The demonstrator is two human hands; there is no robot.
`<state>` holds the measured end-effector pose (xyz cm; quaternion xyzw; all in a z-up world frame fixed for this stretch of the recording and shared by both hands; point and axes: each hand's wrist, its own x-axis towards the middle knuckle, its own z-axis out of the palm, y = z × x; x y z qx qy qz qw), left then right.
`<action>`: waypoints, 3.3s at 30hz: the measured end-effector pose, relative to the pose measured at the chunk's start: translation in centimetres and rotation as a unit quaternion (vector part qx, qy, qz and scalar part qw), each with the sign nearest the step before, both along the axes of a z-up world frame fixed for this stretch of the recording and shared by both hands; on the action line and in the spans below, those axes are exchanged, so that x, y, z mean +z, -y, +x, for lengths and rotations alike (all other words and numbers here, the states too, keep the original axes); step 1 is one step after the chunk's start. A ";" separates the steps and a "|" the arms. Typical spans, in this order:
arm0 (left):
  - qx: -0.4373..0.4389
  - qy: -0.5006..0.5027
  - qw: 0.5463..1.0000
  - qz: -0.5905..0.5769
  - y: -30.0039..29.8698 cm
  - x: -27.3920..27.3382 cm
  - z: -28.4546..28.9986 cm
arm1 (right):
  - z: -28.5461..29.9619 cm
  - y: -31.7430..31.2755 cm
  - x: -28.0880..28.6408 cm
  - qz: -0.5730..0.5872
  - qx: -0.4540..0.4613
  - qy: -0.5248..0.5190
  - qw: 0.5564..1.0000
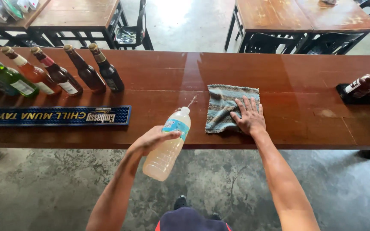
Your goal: Cleaning a wooden bar counter using a cloth and liquid cleaning solution, and organizing various beverage bottles.
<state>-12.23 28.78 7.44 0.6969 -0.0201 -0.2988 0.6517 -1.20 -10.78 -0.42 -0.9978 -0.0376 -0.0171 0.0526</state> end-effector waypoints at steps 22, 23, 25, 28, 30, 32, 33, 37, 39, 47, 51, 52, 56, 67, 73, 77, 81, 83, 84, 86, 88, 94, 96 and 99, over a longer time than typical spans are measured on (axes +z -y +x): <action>0.271 0.477 0.835 0.049 -7.8 1.5 5.7 | 1.3 -7.8 -1.6 -0.103 0.088 -0.023 0.990; 0.265 0.447 0.854 0.012 -7.9 1.4 6.2 | 1.1 -9.1 -1.5 -0.082 0.111 -0.010 0.990; 0.262 0.416 0.870 -0.024 -7.9 1.0 6.8 | -0.1 -11.5 -0.5 -0.061 0.138 0.003 0.989; 0.288 0.433 0.854 0.013 -7.2 1.2 6.2 | -2.6 -13.7 0.9 -0.041 0.192 0.020 0.980; 0.269 0.497 0.825 -0.014 -6.3 3.0 4.5 | -3.8 -14.1 0.5 0.000 0.243 0.073 0.967; 0.365 0.555 0.747 0.036 -4.1 4.1 1.2 | -4.9 -14.5 1.3 -0.014 0.252 0.047 0.967; 0.449 0.605 0.652 0.084 -2.9 4.6 -0.4 | -5.4 -14.6 1.6 -0.028 0.258 0.022 0.965; 0.378 0.606 0.694 0.089 3.1 -3.6 -2.8 | -6.3 -14.8 2.3 -0.023 0.269 0.003 0.963; 0.179 0.539 0.815 0.116 5.5 -6.6 -2.4 | -5.9 -14.4 0.8 -0.012 0.295 0.074 0.953; 0.112 0.457 0.800 0.374 9.4 -7.8 6.2 | 0.2 -15.4 -1.5 0.001 0.239 0.103 0.965; 0.114 0.346 0.836 0.410 10.1 -6.6 13.0 | 3.8 -17.4 2.3 0.016 0.178 0.027 0.984; 0.113 0.346 0.837 0.409 10.3 -4.8 14.3 | 5.0 -17.5 2.1 0.016 0.176 0.026 0.984; 0.095 0.271 0.836 0.467 10.8 -3.6 20.5 | 9.9 -16.8 -1.2 -0.010 0.166 0.060 0.984; 0.246 0.473 0.807 0.255 11.4 -9.4 34.3 | 26.7 -15.7 -4.1 -0.047 0.136 0.010 0.990; 0.206 0.463 0.790 0.345 12.2 -8.3 40.9 | 36.2 -14.8 -9.0 -0.170 0.166 0.311 0.920; 0.176 0.395 0.820 0.374 11.9 -6.7 43.9 | 35.5 -16.8 -1.4 -0.061 0.143 -0.035 0.987; 0.241 0.311 0.867 0.306 11.2 -5.9 44.9 | 36.9 -17.5 -0.9 -0.018 0.125 -0.039 0.991; 0.231 0.335 0.843 0.352 11.2 -7.9 45.7 | 38.2 -17.0 -3.6 -0.043 0.137 -0.017 0.990; 0.217 0.362 0.818 0.392 11.1 -9.0 45.6 | 38.4 -16.8 -5.1 -0.071 0.144 0.008 0.987; 0.214 0.384 0.791 0.426 11.3 -9.3 44.1 | 35.6 -17.0 -1.8 -0.044 0.157 -0.005 0.987; 0.210 0.415 0.760 0.455 11.2 -9.6 43.2 | 34.6 -16.9 -0.4 -0.019 0.165 -0.007 0.986; 0.182 0.380 0.773 0.473 11.5 -9.0 35.5 | 28.9 -16.5 -1.3 -0.033 0.218 0.034 0.975; 0.175 0.383 0.771 0.478 11.5 -9.5 33.0 | 25.2 -16.7 0.6 -0.071 0.214 -0.022 0.974; 0.169 0.374 0.783 0.467 11.7 -8.6 28.5 | 23.6 -16.0 -3.8 -0.053 0.229 0.040 0.971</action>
